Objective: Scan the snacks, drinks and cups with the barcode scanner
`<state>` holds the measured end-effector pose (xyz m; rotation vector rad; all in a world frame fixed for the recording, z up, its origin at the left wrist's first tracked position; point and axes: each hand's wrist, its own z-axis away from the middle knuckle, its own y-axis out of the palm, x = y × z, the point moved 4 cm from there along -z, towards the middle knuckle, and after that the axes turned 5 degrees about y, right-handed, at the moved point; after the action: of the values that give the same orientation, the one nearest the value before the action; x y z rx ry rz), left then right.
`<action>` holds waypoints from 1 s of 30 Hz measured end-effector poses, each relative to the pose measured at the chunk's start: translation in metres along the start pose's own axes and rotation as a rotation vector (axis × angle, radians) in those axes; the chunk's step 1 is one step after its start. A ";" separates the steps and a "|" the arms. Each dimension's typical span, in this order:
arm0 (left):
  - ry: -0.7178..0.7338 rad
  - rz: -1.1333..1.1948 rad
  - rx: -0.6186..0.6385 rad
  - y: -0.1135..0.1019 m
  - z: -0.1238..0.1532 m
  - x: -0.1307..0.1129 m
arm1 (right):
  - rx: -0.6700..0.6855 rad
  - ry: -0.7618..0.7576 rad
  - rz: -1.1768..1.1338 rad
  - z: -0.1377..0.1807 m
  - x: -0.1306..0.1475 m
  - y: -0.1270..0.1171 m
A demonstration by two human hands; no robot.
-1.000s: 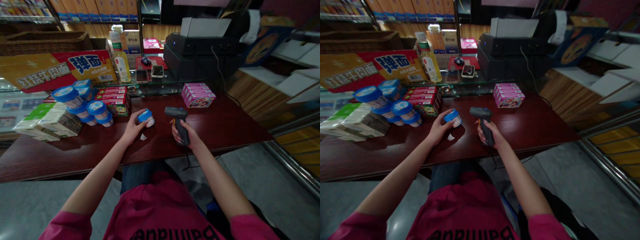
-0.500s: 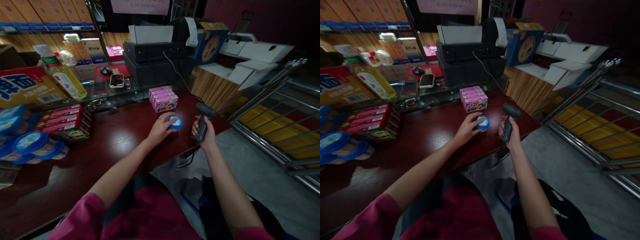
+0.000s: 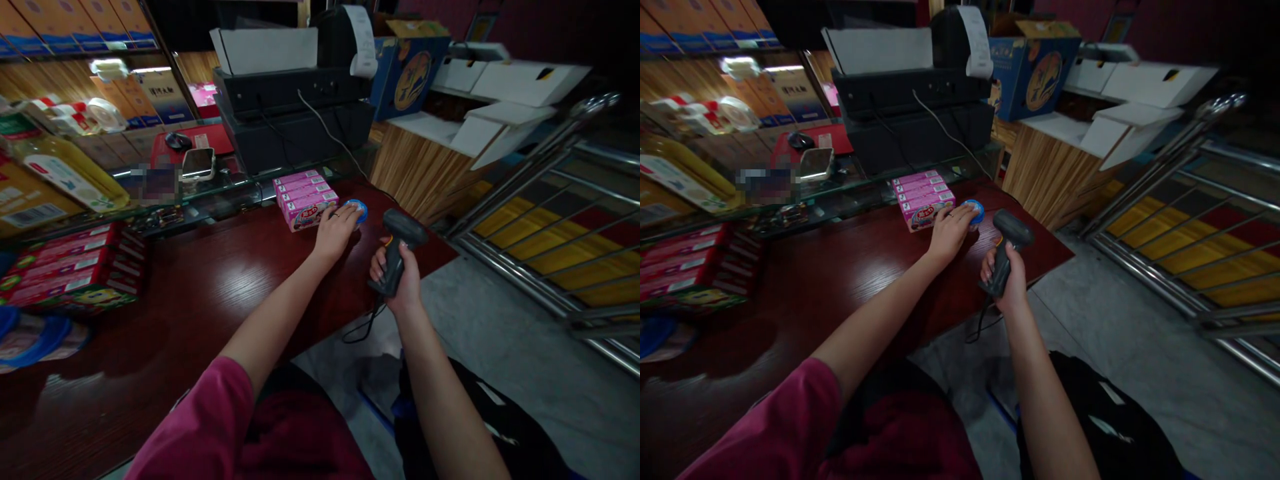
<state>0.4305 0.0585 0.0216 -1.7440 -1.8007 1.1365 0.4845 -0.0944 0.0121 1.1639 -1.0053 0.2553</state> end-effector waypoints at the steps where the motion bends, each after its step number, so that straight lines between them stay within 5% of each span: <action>1: 0.000 -0.020 -0.008 0.000 0.000 0.001 | -0.003 -0.001 0.005 0.000 0.000 0.000; 13: 0.064 -0.259 -0.006 -0.004 0.008 -0.007 | -0.009 -0.016 0.034 -0.001 -0.001 0.000; 18: 0.057 -0.280 -0.042 -0.028 0.032 -0.016 | 0.027 0.051 0.093 0.007 0.000 0.002; 23: 0.141 -0.439 -0.061 -0.091 0.115 -0.016 | 0.187 0.234 0.115 0.026 -0.026 0.038; 30: -0.022 -0.742 -0.176 -0.236 0.273 0.015 | 0.510 0.490 0.240 0.046 -0.117 0.152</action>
<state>0.0717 0.0203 0.0348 -0.9634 -2.3163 0.6959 0.2982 -0.0327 0.0219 1.3419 -0.6521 0.9838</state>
